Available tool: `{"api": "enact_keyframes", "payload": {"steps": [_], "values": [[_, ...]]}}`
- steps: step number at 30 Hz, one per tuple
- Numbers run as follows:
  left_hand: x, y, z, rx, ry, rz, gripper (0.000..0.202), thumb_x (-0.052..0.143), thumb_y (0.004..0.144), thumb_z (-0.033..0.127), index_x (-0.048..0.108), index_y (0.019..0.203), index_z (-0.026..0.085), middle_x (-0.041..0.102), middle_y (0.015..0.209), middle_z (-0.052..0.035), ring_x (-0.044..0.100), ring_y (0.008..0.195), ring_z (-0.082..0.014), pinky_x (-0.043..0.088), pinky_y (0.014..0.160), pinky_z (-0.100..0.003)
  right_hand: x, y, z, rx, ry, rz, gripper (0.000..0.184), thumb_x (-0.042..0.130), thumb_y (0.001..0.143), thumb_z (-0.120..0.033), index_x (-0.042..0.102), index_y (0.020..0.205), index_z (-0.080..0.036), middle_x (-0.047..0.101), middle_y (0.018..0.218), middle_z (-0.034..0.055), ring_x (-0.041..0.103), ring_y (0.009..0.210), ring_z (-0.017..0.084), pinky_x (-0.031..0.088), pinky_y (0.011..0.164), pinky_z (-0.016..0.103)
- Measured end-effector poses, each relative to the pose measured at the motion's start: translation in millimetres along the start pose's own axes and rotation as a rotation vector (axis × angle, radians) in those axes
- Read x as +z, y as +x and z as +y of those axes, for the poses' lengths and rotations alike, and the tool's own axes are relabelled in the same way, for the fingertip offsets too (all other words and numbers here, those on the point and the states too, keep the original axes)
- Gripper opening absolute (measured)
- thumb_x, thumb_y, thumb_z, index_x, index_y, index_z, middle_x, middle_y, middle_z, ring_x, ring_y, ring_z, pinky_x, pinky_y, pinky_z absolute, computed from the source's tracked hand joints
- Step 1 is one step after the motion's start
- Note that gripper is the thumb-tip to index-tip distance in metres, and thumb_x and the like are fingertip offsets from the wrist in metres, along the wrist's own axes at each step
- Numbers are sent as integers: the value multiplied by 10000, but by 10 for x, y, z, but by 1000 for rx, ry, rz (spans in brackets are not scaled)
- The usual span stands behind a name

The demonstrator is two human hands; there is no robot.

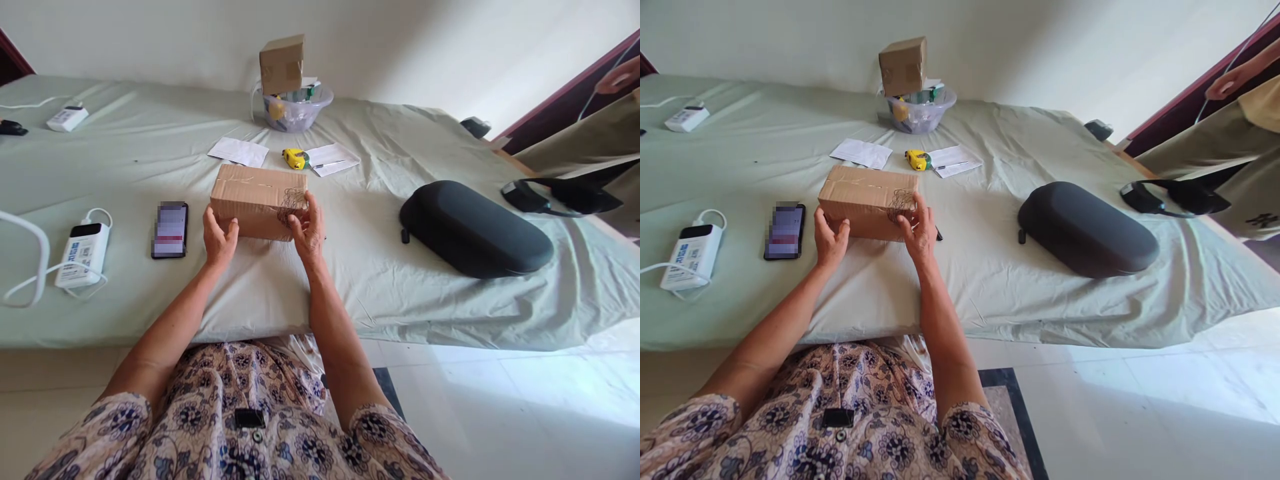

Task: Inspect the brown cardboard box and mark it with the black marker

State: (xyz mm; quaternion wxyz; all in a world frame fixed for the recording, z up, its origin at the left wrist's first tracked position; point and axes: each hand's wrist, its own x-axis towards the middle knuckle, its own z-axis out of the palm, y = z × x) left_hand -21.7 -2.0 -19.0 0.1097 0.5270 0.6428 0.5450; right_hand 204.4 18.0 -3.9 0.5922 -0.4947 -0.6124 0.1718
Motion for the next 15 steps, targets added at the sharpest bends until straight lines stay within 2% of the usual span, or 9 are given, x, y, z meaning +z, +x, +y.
{"api": "enact_keyframes", "payload": {"steps": [2, 9, 15], "values": [[10, -6, -7, 2, 2, -4, 701, 647, 807, 435, 390, 1386, 133, 532, 1407, -241, 550, 1338, -318, 444, 1165, -470, -2, -10, 1, -4, -49, -10, 661, 667, 850, -596, 549, 1407, -261, 615, 1000, 37, 530, 759, 139, 514, 758, 320], [71, -20, -62, 36, -3, 32, 695, 625, 846, 513, 401, 1404, 162, 540, 1411, -213, 552, 1332, -290, 451, 1166, -429, 115, 14, 0, 46, -72, 76, 627, 702, 822, -592, 564, 1329, -249, 596, 957, 24, 525, 745, 138, 507, 779, 337], [64, -14, -46, -15, -16, 5, 735, 648, 829, 474, 377, 1423, 139, 502, 1451, -241, 514, 1392, -320, 410, 1213, -478, 134, 12, 11, 49, -55, 73, 628, 697, 824, -600, 559, 1329, -252, 576, 928, 9, 525, 741, 135, 504, 781, 330]]}}
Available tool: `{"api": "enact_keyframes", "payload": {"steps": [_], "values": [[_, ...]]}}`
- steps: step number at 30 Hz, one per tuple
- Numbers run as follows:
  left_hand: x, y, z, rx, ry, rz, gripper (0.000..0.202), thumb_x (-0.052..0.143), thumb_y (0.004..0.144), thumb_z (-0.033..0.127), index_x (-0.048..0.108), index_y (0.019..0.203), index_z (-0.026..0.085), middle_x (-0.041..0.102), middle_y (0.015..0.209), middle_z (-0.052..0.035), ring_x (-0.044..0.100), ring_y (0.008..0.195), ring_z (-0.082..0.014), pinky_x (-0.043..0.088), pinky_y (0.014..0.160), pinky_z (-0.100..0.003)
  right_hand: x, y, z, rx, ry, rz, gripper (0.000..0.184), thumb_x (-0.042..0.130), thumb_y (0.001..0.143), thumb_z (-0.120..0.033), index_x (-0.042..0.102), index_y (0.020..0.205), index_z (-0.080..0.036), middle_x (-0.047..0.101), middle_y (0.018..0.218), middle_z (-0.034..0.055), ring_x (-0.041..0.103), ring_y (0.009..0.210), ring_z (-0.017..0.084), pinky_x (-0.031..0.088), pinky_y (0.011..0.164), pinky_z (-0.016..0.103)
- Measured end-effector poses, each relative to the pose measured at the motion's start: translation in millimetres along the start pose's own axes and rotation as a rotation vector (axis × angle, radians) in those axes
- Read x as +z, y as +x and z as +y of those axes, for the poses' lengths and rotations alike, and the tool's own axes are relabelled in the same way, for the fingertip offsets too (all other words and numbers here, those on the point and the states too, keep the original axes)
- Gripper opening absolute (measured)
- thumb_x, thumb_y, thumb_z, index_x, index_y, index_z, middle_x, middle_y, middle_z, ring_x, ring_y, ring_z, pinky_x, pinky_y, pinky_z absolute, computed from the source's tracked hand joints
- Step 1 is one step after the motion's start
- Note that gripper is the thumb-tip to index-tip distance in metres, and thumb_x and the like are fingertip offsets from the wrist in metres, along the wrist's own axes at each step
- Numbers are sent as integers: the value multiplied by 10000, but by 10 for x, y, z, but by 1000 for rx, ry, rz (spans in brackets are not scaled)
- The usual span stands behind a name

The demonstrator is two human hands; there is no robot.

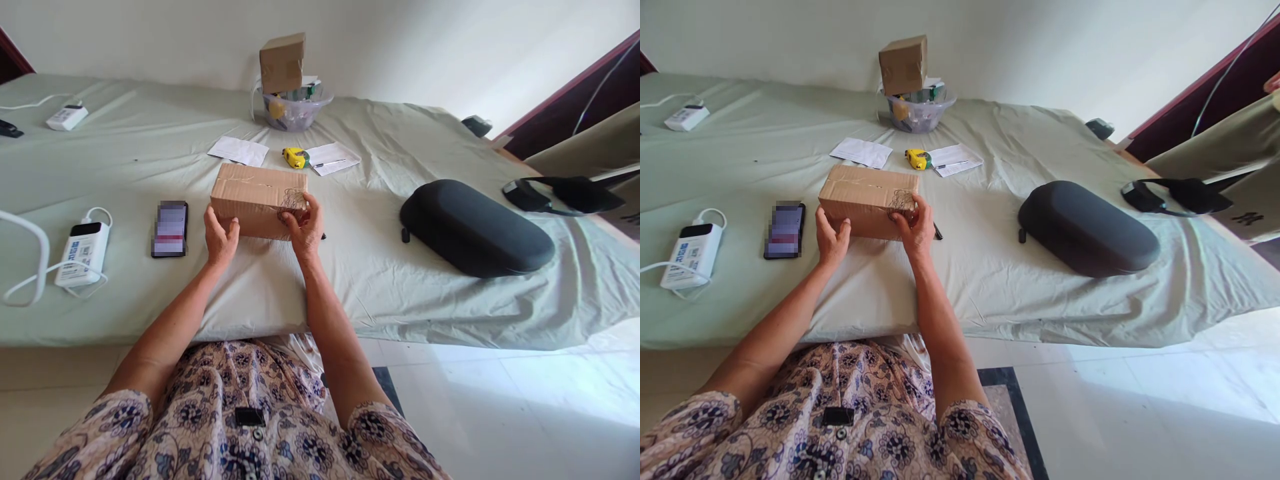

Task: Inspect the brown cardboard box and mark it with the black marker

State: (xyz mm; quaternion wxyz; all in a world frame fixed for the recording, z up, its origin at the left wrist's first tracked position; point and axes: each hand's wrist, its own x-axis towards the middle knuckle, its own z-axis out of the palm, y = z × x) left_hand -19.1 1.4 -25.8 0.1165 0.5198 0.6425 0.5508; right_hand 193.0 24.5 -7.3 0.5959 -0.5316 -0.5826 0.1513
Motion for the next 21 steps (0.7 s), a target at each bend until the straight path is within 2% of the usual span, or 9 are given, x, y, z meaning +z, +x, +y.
{"api": "enact_keyframes", "payload": {"steps": [4, 9, 12, 14, 16, 18, 21], "values": [[-1, -1, 23, -17, 7, -9, 747, 648, 823, 427, 361, 1434, 107, 466, 1481, -267, 492, 1421, -331, 381, 1236, -483, -3, -4, -42, 21, 3, 1, 676, 728, 792, -620, 559, 1327, -243, 579, 965, 25, 537, 782, 147, 511, 808, 341], [9, 5, -8, 14, 9, 13, 717, 644, 840, 465, 386, 1426, 144, 509, 1447, -232, 526, 1381, -308, 424, 1203, -464, 47, -6, -87, 71, -3, 32, 672, 733, 780, -642, 579, 1306, -253, 608, 1076, 51, 548, 823, 151, 518, 837, 346], [-5, 13, -16, 31, 15, 23, 696, 652, 844, 466, 402, 1417, 160, 532, 1426, -212, 547, 1348, -293, 456, 1171, -445, 25, -3, -77, 31, 1, 25, 673, 700, 792, -672, 589, 1308, -256, 613, 1002, 33, 535, 777, 145, 520, 815, 342], [-23, 21, -4, 31, 13, 22, 670, 661, 839, 436, 415, 1403, 173, 557, 1391, -195, 569, 1307, -283, 480, 1140, -434, -35, 15, -50, -20, 24, -10, 655, 601, 859, -681, 560, 1360, -261, 600, 923, 16, 540, 765, 146, 520, 812, 339], [-43, 29, 21, 28, 13, 15, 650, 668, 829, 390, 425, 1389, 167, 575, 1354, -190, 585, 1277, -278, 491, 1122, -427, -126, 54, 1, -52, 32, -2, 616, 464, 945, -642, 511, 1421, -255, 589, 877, 10, 558, 783, 153, 520, 841, 347], [-62, 38, 54, 30, 3, 8, 644, 657, 823, 342, 420, 1389, 145, 570, 1351, -200, 581, 1290, -278, 489, 1124, -419, -224, 106, 79, -25, -31, 67, 546, 384, 996, -551, 511, 1422, -233, 604, 894, 28, 577, 842, 169, 514, 901, 379], [-103, 54, 108, 51, -30, 19, 683, 612, 824, 286, 366, 1440, 122, 535, 1407, -222, 564, 1322, -273, 517, 1085, -399, -334, 167, 216, 88, -271, 89, 419, 488, 955, -383, 616, 1300, -183, 644, 1015, 100, 579, 1014, 224, 472, 1012, 456]]}}
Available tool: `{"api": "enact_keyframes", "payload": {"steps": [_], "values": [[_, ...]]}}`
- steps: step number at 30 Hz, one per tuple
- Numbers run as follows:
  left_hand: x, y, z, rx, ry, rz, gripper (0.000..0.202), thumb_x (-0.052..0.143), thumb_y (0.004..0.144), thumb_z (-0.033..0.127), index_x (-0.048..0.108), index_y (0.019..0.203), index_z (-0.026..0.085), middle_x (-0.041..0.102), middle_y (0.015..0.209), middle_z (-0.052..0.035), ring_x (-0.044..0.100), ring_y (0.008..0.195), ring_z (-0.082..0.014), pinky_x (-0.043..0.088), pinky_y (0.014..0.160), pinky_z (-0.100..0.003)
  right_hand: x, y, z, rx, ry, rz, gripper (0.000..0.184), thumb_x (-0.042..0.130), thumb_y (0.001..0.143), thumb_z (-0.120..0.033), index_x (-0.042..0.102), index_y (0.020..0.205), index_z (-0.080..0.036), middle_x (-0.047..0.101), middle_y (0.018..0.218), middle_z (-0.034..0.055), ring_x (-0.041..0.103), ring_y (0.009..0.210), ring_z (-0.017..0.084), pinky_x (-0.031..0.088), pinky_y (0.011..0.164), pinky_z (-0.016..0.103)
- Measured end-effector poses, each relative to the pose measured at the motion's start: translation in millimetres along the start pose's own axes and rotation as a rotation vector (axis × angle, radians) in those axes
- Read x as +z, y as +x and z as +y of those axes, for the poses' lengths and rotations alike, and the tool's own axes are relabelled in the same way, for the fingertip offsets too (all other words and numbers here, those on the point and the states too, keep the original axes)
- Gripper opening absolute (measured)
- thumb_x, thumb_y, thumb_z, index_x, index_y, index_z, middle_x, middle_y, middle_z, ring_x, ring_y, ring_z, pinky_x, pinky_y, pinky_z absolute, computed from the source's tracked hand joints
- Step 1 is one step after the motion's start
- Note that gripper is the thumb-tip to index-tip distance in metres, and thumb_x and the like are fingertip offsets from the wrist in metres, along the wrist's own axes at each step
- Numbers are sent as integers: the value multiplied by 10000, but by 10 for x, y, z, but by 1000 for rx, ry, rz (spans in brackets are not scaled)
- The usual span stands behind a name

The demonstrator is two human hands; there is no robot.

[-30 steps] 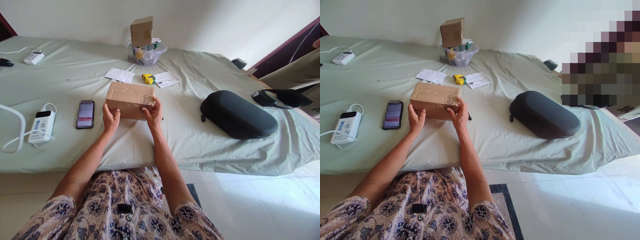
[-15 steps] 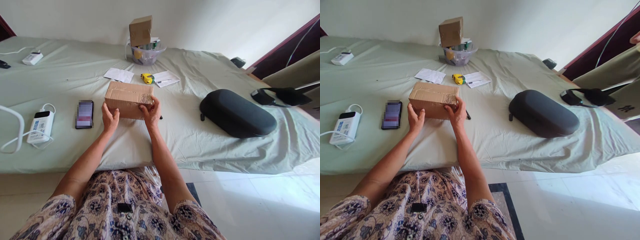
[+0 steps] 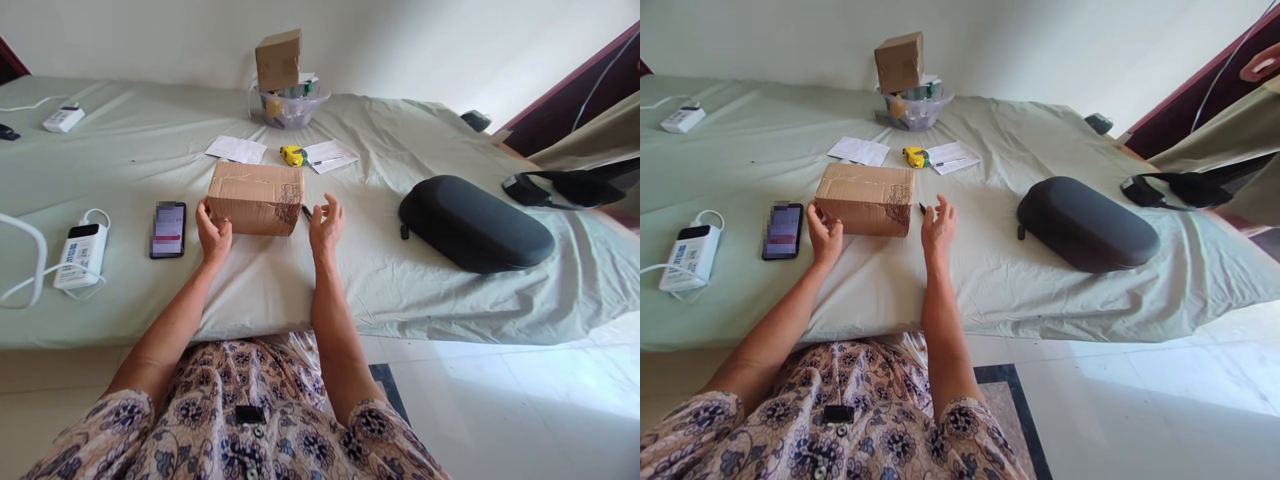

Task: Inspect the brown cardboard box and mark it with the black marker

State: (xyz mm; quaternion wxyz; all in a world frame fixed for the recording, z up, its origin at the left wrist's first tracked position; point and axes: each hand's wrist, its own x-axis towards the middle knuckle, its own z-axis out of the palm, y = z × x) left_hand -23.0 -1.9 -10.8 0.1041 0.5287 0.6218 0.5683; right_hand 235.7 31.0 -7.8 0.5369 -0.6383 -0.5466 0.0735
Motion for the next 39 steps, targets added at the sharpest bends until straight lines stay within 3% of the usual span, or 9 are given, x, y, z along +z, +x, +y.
{"api": "enact_keyframes", "payload": {"steps": [6, 11, 14, 18, 24, 28, 33, 36, 39], "values": [[-152, 28, 157, 161, 101, 117, 659, 622, 837, 314, 448, 1451, 150, 473, 1536, -212, 402, 1514, -306, 263, 1302, -502, -12, -7, 94, 182, -395, -316, 540, 593, 846, -145, 642, 1374, -246, 638, 1212, 168, 556, 1113, 290, 448, 1029, 506], [-109, -105, 451, 402, 154, -106, 435, 601, 905, 435, 639, 1276, 211, 547, 1520, -135, 377, 1546, -319, 0, 1329, -601, -40, -25, 51, 216, -413, -429, 522, 419, 904, -82, 732, 1264, -293, 645, 1139, 142, 595, 1000, 244, 475, 963, 429], [29, -164, 714, 493, 241, -273, 456, 559, 949, 462, 614, 1343, 241, 521, 1560, -116, 373, 1554, -308, -17, 1325, -613, -39, -17, 46, 226, -310, -370, 438, 428, 889, -108, 786, 1113, -226, 662, 1076, 134, 603, 1033, 234, 470, 978, 399], [217, -88, 987, 457, 370, -280, 622, 642, 897, 522, 564, 1420, 194, 438, 1613, -178, 269, 1594, -363, 68, 1318, -634, -11, 27, 28, 268, -12, -269, 349, 454, 885, -218, 760, 1047, -177, 664, 873, 73, 605, 956, 206, 472, 923, 353], [361, 47, 996, 372, 445, -277, 515, 616, 919, 507, 608, 1338, 208, 553, 1511, -184, 424, 1504, -364, 151, 1293, -662, 3, 88, 28, 444, 566, -106, 429, 400, 893, -451, 667, 1143, -227, 659, 976, 29, 585, 777, 114, 446, 721, 252], [390, 51, 965, 374, 441, -275, 492, 603, 923, 519, 613, 1314, 223, 574, 1493, -178, 493, 1442, -355, 217, 1269, -659, 21, 88, 44, 285, 595, -74, 427, 555, 806, -399, 583, 1207, -258, 619, 959, 12, 564, 787, 117, 447, 725, 251], [407, 62, 928, 368, 466, -303, 514, 598, 931, 495, 578, 1365, 222, 545, 1523, -182, 471, 1470, -347, 231, 1275, -631, -7, 25, -101, 35, 551, 201, 324, 645, 823, -504, 486, 941, -249, 442, 769, -42, 485, 671, 104, 430, 672, 261], [390, 90, 821, 444, 411, -266, 524, 563, 961, 466, 538, 1410, 198, 523, 1545, -184, 466, 1485, -320, 274, 1282, -577, -74, -69, -263, -65, 537, 328, 324, 604, 885, -524, 421, 868, -257, 392, 685, -68, 432, 556, 90, 411, 602, 265], [348, 133, 679, 532, 376, -236, 447, 490, 1001, 421, 555, 1368, 174, 545, 1528, -178, 491, 1474, -277, 322, 1281, -509, -117, -201, -404, -203, 471, 263, 264, 481, 972, -508, 499, 1038, -254, 514, 686, -44, 555, 598, 128, 495, 665, 316]]}}
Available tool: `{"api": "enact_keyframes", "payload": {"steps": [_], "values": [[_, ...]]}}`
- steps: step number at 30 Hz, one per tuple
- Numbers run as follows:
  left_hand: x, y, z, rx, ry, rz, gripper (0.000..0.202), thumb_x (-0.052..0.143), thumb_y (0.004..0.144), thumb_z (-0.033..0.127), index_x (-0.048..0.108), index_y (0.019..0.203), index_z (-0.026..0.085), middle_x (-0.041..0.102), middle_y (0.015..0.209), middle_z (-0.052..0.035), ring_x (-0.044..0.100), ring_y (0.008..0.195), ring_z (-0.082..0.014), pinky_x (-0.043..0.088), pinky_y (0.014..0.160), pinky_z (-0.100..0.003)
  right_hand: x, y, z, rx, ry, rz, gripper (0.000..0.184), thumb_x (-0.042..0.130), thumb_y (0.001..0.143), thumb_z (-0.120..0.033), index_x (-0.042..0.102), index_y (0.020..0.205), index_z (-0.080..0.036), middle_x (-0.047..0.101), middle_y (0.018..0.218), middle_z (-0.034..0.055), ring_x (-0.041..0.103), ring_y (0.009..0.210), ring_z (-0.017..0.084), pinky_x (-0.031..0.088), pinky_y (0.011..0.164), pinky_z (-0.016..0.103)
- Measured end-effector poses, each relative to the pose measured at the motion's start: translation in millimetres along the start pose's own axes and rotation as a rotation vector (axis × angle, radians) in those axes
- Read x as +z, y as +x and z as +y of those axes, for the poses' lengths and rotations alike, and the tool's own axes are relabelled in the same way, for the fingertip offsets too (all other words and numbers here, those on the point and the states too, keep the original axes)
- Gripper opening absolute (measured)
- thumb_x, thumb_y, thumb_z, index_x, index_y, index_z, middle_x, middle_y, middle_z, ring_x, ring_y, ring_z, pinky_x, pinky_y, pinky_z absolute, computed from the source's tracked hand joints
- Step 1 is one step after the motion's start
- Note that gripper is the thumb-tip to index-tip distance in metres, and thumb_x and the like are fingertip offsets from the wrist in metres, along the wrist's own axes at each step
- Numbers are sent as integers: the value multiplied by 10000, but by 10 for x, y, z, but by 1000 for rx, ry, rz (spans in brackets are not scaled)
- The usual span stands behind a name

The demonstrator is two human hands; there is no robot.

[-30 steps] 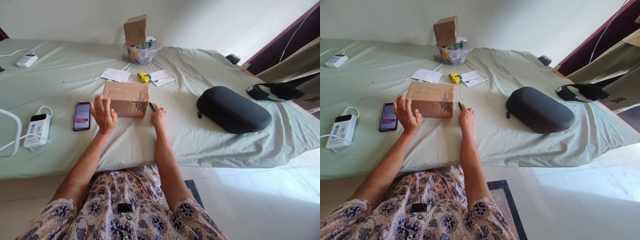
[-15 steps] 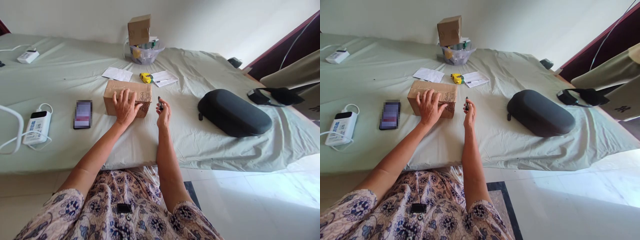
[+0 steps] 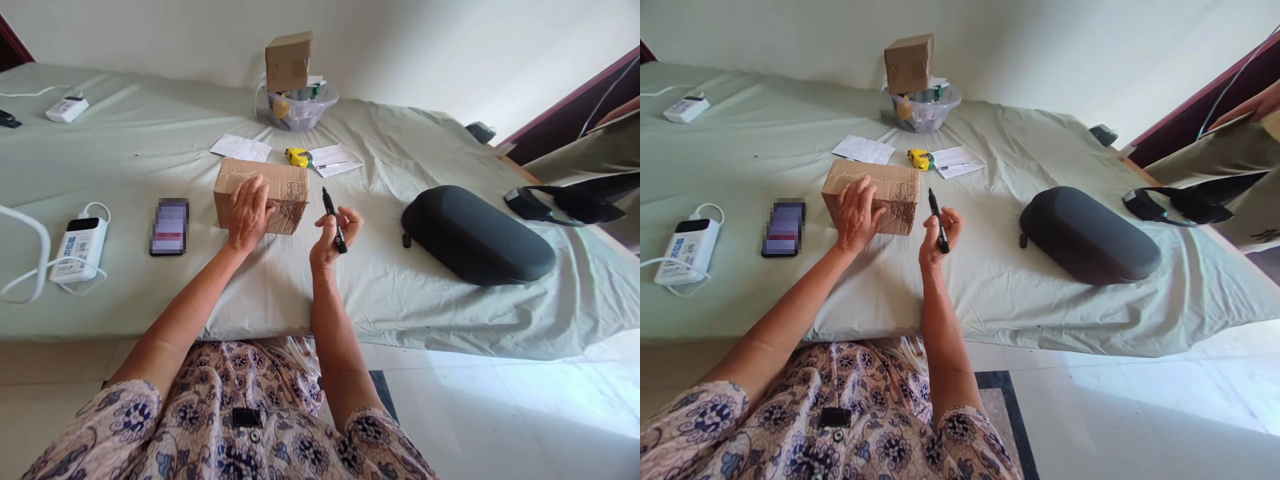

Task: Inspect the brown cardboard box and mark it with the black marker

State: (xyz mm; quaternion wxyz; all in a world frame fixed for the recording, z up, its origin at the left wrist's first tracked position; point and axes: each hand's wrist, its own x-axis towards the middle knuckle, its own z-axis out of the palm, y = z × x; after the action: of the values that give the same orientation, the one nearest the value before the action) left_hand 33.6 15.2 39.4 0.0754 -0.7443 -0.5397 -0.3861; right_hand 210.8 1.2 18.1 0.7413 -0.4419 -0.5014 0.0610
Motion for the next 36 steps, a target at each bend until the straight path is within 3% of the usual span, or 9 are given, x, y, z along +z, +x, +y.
{"api": "enact_keyframes", "payload": {"steps": [3, 7, 15, 19, 21, 24, 28, 32, 36], "values": [[1, -29, -116, 59, -2, -16, 397, 422, 1027, 381, 571, 1330, 172, 599, 1477, -159, 516, 1459, -246, 338, 1282, -475, 26, -111, -89, -78, 35, -188, 335, 471, 986, -491, 542, 1208, -252, 668, 845, 26, 682, 770, 177, 561, 771, 372], [-1, -39, -171, 91, 2, -21, 384, 399, 1034, 338, 565, 1338, 172, 611, 1467, -153, 515, 1462, -239, 356, 1273, -476, 64, -190, -97, -200, -32, -341, 264, 542, 970, -443, 634, 1132, -256, 726, 917, 52, 684, 774, 183, 565, 787, 387], [-3, -38, -173, 98, -4, -15, 388, 401, 1036, 354, 564, 1343, 182, 611, 1465, -150, 518, 1459, -233, 359, 1272, -480, 70, -176, -77, -262, -151, -298, 229, 498, 981, -407, 652, 1009, -240, 741, 907, 56, 675, 773, 182, 542, 800, 391], [-16, -36, -166, 85, 1, -38, 381, 430, 1025, 329, 555, 1355, 186, 598, 1482, -145, 505, 1469, -236, 343, 1283, -490, 89, -193, -65, -329, -182, -350, 214, 505, 968, -377, 653, 923, -229, 729, 810, 33, 657, 721, 164, 525, 760, 352], [-30, -32, -150, 67, 6, -51, 374, 458, 1012, 298, 552, 1358, 192, 595, 1485, -141, 502, 1472, -233, 337, 1290, -489, 77, -177, -36, -281, -255, -351, 251, 490, 958, -384, 626, 817, -228, 693, 725, 21, 629, 674, 160, 515, 746, 345], [-53, -25, -122, 42, 10, -72, 364, 492, 990, 249, 559, 1344, 199, 598, 1485, -136, 500, 1474, -226, 335, 1296, -476, 27, -102, 18, -71, -446, -253, 322, 455, 953, -417, 559, 709, -234, 598, 613, 8, 579, 619, 166, 512, 761, 363], [-60, -20, -115, 34, -15, -77, 356, 486, 988, 243, 571, 1331, 203, 594, 1491, -134, 502, 1473, -230, 333, 1297, -488, -13, 4, 13, 29, -461, -115, 361, 406, 969, -482, 631, 843, -229, 668, 776, 54, 653, 777, 204, 525, 872, 427], [-48, -20, -132, 45, -28, -50, 349, 460, 1008, 300, 580, 1319, 198, 601, 1484, -130, 512, 1464, -229, 339, 1290, -483, 25, -38, -100, -108, -229, -218, 391, 429, 964, -548, 670, 991, -243, 719, 918, 79, 681, 872, 213, 544, 869, 422], [-52, -20, -126, 41, -12, -65, 346, 468, 999, 274, 579, 1314, 182, 606, 1476, -142, 507, 1470, -230, 322, 1300, -487, 50, -139, -158, -159, -137, -426, 429, 432, 957, -576, 669, 839, -238, 696, 757, 53, 637, 702, 185, 533, 740, 376]]}}
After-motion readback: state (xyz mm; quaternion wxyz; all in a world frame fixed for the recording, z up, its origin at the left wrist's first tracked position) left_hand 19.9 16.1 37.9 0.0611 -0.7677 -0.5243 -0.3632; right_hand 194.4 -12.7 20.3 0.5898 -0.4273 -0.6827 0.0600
